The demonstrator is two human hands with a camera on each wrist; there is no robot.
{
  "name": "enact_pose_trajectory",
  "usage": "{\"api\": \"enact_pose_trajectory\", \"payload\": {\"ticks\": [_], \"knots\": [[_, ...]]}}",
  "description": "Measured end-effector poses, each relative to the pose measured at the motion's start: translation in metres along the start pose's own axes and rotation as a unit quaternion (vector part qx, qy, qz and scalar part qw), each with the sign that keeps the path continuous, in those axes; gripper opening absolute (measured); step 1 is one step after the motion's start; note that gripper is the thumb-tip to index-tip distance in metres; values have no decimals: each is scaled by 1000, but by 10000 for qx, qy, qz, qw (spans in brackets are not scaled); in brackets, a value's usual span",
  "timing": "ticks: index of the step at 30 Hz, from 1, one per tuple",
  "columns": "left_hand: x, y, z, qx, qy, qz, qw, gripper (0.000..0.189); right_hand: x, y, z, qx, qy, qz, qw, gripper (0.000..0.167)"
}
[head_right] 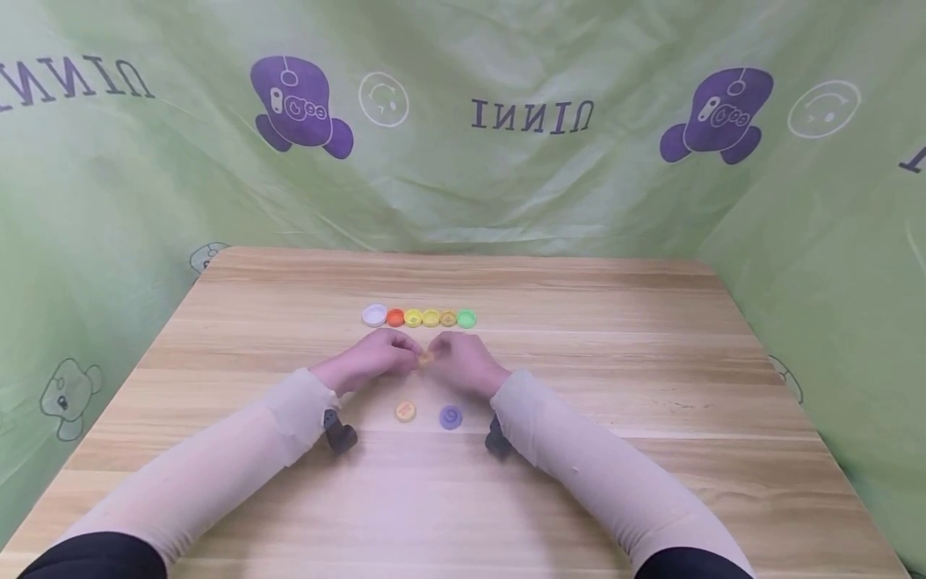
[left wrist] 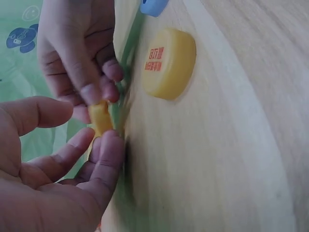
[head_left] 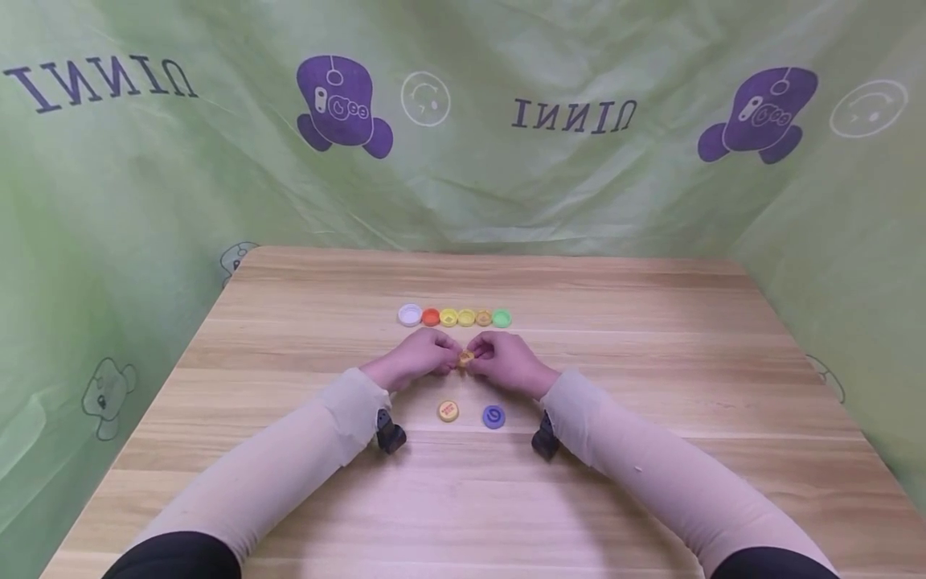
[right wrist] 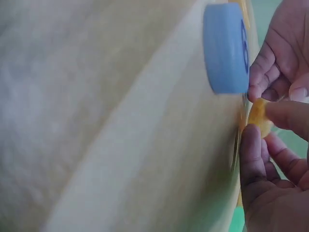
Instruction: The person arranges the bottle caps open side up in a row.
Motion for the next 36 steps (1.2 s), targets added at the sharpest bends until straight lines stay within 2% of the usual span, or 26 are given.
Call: {"api": "enact_pose_trajectory", "payload": {"ticks": [7, 14, 18, 25, 29, 36], "knots": [[-6, 4, -3, 947, 307, -103, 9950, 34, 0, 0, 14, -391, 284, -250, 9985, 20], [-11, 18, -9, 1385, 740, -202, 9874, 33, -4, 6, 27, -926, 609, -572, 9922, 25], [-16, 25, -14, 1456, 863, -342, 9850, 33, -6, 8, 35, -1341, 856, -704, 9847, 21], [-25, 36, -23, 1362, 787, -286, 9871, 41, -9, 14, 47, -2084, 1178, -691, 9685, 14], [-30, 42, -25, 1317, 825, -268, 9875, 42, -11, 18, 54, -2251, 1276, -759, 9630, 16], [-40, 51, -31, 1479, 925, -385, 9839, 42, -14, 26, 63, -2313, 1274, -950, 9598, 22]]}}
Point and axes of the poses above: each hand's wrist, its own x-axis away from the middle knuckle, its own z-axis out of the back of the hand, y = z × x, the point moved 5 cm from there along -x, towards the middle knuckle, and after that the axes turned 3 degrees about -x, right-handed, at the moved point
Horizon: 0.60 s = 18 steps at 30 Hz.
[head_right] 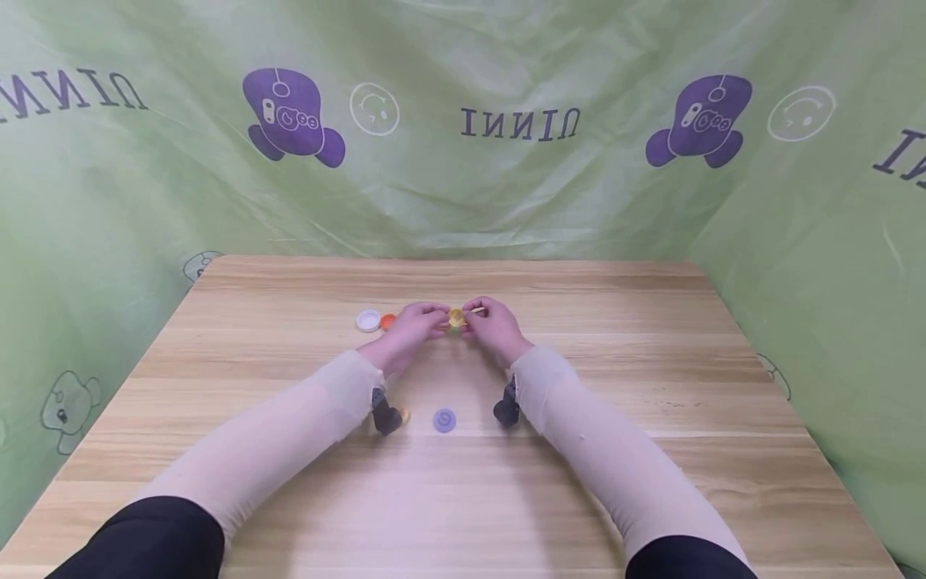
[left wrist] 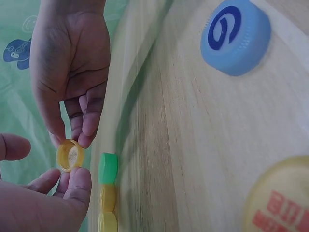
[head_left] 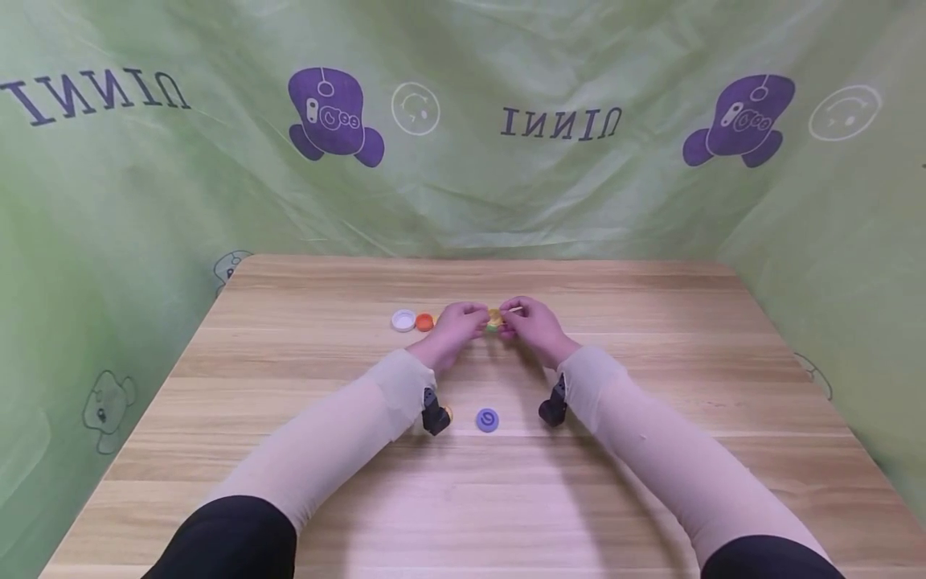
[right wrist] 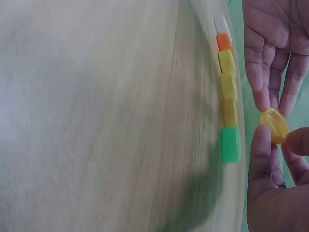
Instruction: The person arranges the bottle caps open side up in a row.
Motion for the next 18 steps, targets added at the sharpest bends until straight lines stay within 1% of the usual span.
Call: {"api": "enact_pose_trajectory", "payload": {"ticks": [6, 10, 15, 18], "knots": [[-4, 2, -7, 2, 80, -26, 10000, 45, -4, 2, 7, -3, -46, -56, 10000, 24], [-8, 3, -10, -101, 61, -7, 9999, 45, -7, 5, 12, 10, -15, -109, 9999, 24], [-12, 4, -17, -378, 66, 30, 9993, 43, -10, 9, 18, -27, 0, -195, 9998, 25], [-13, 4, -21, -424, 95, 44, 9990, 42, -13, 12, 21, -59, 1, -278, 9996, 24]]}}
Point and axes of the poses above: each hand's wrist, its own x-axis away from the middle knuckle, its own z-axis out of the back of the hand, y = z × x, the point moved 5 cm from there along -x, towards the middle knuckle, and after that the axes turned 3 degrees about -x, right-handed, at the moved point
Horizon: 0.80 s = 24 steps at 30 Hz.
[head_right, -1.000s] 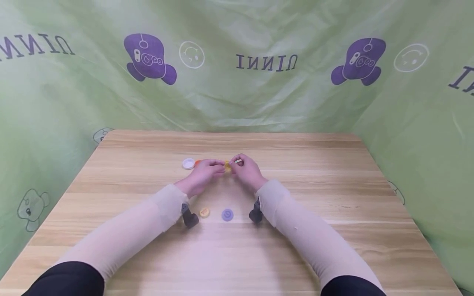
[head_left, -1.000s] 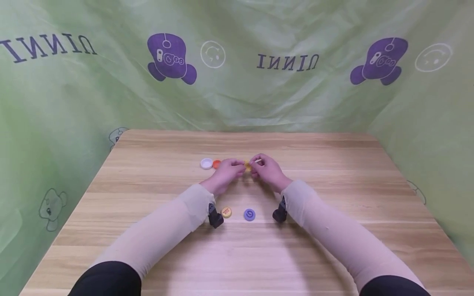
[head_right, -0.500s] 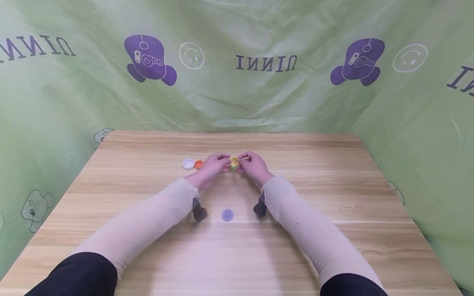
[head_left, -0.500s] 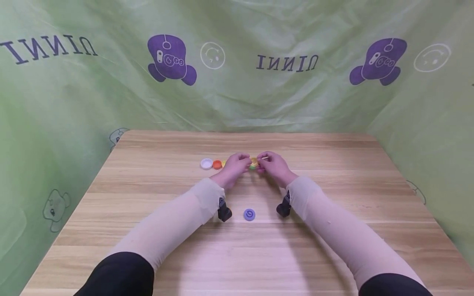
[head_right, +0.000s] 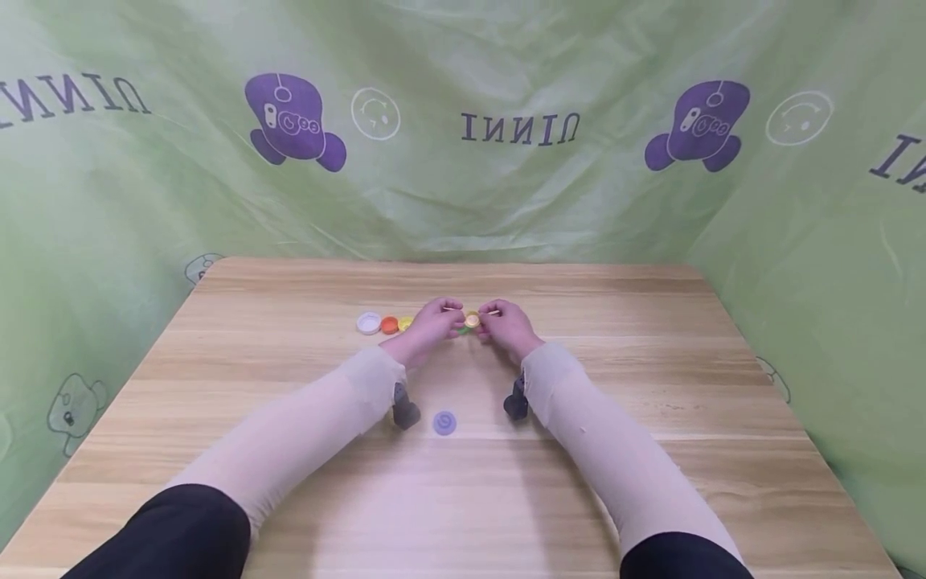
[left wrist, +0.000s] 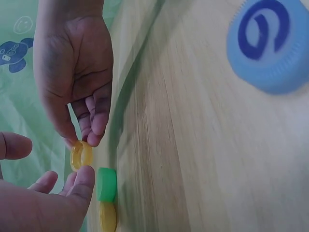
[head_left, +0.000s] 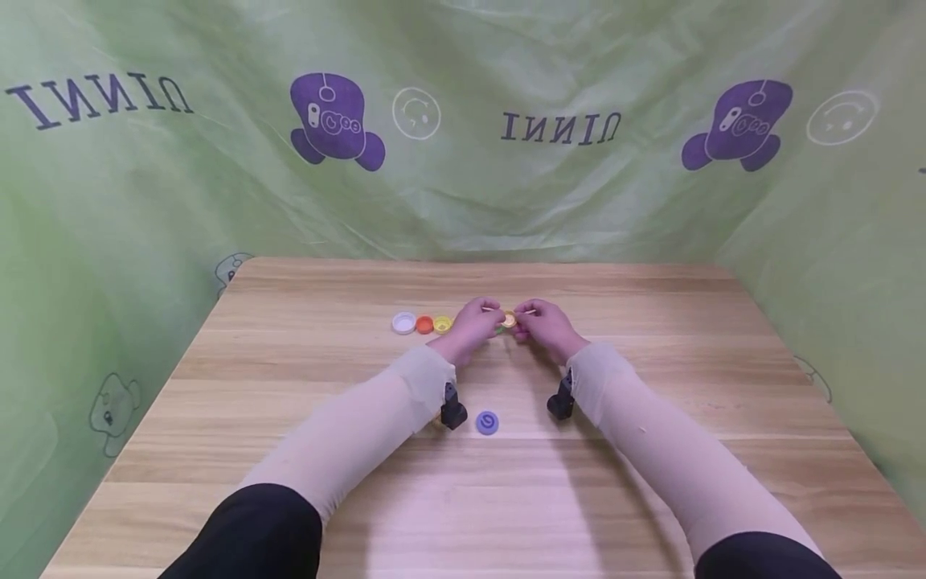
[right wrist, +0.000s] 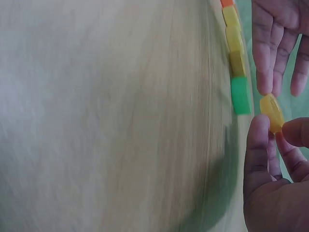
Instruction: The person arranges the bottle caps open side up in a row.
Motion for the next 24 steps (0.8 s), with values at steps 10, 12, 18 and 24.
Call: {"api": "enact_pose_trajectory", "payload": {"ticks": [10, 12, 18, 24], "knots": [[-2, 1, -14, -95, -162, 56, 9998, 32, -4, 10, 12, -183, 1, -218, 9996, 25], [-2, 0, -14, -78, -210, 119, 9997, 29, -4, 11, 12, -163, -18, -284, 9995, 26], [-3, 0, -15, 36, -298, 228, 9993, 27, -4, 9, 10, 47, -31, -335, 9994, 28], [-3, -1, -16, 244, -301, 346, 9986, 26, -5, 6, 9, 478, -64, -283, 9984, 29]]}}
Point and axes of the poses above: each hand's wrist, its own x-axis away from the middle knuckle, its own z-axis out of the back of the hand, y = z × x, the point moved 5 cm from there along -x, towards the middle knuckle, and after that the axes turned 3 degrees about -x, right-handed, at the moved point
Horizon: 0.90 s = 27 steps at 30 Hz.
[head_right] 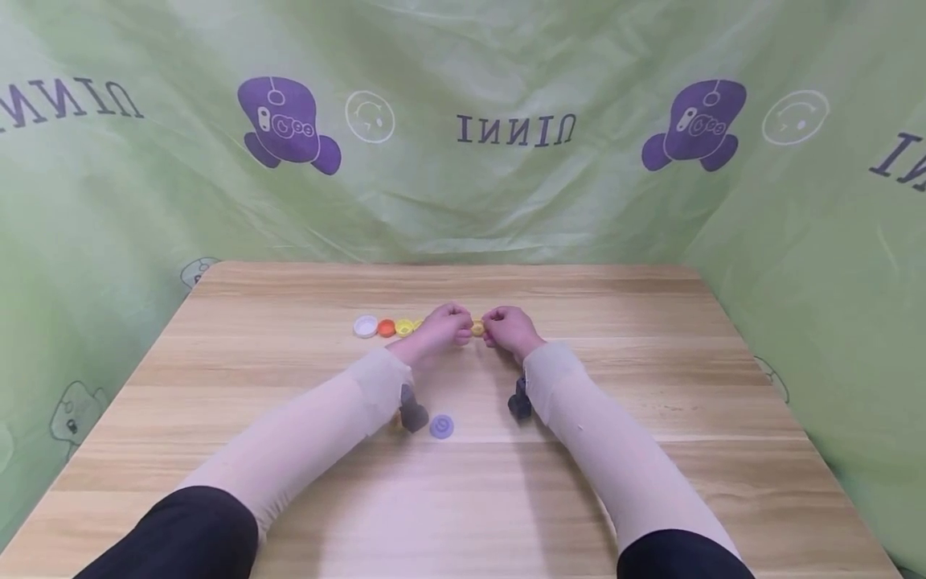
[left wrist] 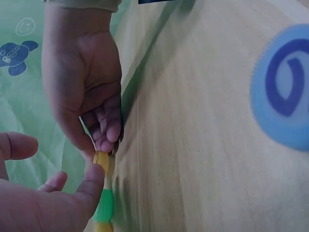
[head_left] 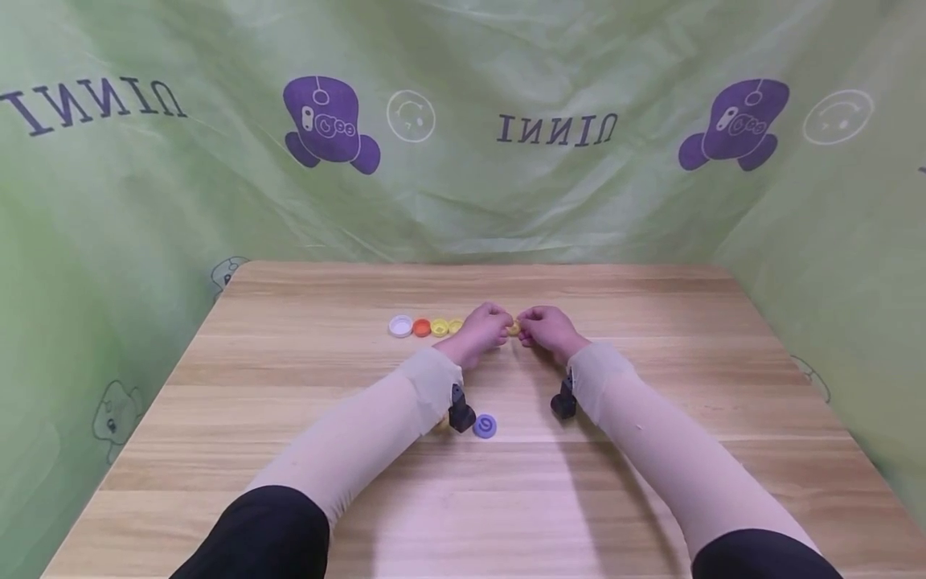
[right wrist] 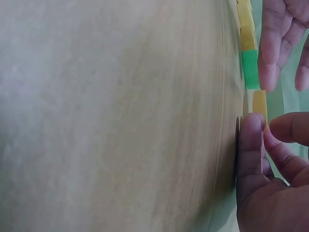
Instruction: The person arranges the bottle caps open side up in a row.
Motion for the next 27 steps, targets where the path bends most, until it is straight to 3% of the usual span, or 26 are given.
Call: {"api": "enact_pose_trajectory", "payload": {"ticks": [4, 8, 13, 17, 22, 27], "knots": [[1, 0, 0, -18, 16, -41, 10000, 27, -1, -1, 0, 123, 24, -17, 9999, 28], [1, -1, 7, 304, 17, -73, 9995, 33, -2, 0, 0, 213, 10, -37, 9998, 28], [10, 0, 24, 767, 117, -114, 9969, 39, -3, 0, 0, 188, 10, -55, 9998, 30], [21, -2, 39, 812, 163, -172, 9964, 39, -3, 1, -1, 120, 14, -60, 9999, 31], [36, -12, 56, 471, 32, -151, 9988, 36, 1, -1, -1, 231, 8, -78, 9997, 32], [56, -23, 72, -233, -164, -253, 9993, 36, 14, -4, -1, 536, 32, 76, 9985, 32]]}}
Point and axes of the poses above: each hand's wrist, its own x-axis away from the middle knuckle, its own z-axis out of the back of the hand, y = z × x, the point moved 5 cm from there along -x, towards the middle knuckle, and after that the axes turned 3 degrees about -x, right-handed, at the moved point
